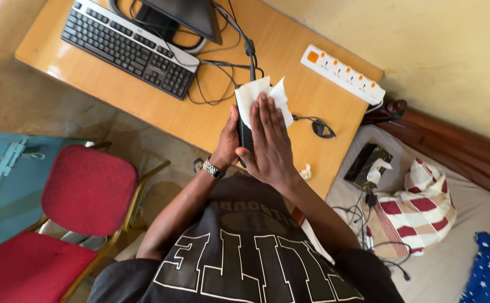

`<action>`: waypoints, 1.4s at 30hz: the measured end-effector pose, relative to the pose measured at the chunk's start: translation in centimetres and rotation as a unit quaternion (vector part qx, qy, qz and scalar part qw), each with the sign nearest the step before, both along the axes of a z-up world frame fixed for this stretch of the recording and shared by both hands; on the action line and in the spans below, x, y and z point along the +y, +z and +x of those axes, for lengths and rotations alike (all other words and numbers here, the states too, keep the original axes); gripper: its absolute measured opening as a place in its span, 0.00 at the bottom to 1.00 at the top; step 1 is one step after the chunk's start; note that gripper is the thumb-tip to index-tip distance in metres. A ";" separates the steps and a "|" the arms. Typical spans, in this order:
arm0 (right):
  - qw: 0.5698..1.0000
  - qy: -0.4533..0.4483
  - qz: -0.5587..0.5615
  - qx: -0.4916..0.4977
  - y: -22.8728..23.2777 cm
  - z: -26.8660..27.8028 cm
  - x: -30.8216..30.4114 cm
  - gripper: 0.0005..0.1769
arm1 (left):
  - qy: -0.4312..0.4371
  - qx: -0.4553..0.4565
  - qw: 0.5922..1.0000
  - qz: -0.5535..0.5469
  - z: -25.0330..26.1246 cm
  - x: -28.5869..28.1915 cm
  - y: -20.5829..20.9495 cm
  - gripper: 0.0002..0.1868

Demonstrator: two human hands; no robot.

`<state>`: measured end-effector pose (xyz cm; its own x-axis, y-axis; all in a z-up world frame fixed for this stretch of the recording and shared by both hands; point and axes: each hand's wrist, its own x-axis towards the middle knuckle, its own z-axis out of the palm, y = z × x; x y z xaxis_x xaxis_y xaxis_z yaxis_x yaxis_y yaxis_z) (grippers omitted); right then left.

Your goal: The person wipes the underside of a laptop with a tissue, then repositions the keyboard and monitor on the desk. They then pick up a power adapter and repeatedly wipe its body and cables with tissue, turning the adapter over to clean different sides.

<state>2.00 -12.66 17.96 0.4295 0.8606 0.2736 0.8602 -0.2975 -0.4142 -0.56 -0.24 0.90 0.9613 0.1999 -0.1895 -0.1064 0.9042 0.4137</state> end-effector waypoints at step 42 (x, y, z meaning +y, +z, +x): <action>0.999 -0.001 -0.039 -0.028 -4.4 -2.7 0.3 0.53 | -0.066 -0.012 0.998 0.000 0.5 6.3 3.2 0.37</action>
<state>-0.74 -12.35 13.52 0.4168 0.8796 0.2292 0.8809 -0.3286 -0.3406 -0.02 6.02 4.11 0.9836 0.0709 -0.1659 0.0038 0.9112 0.4120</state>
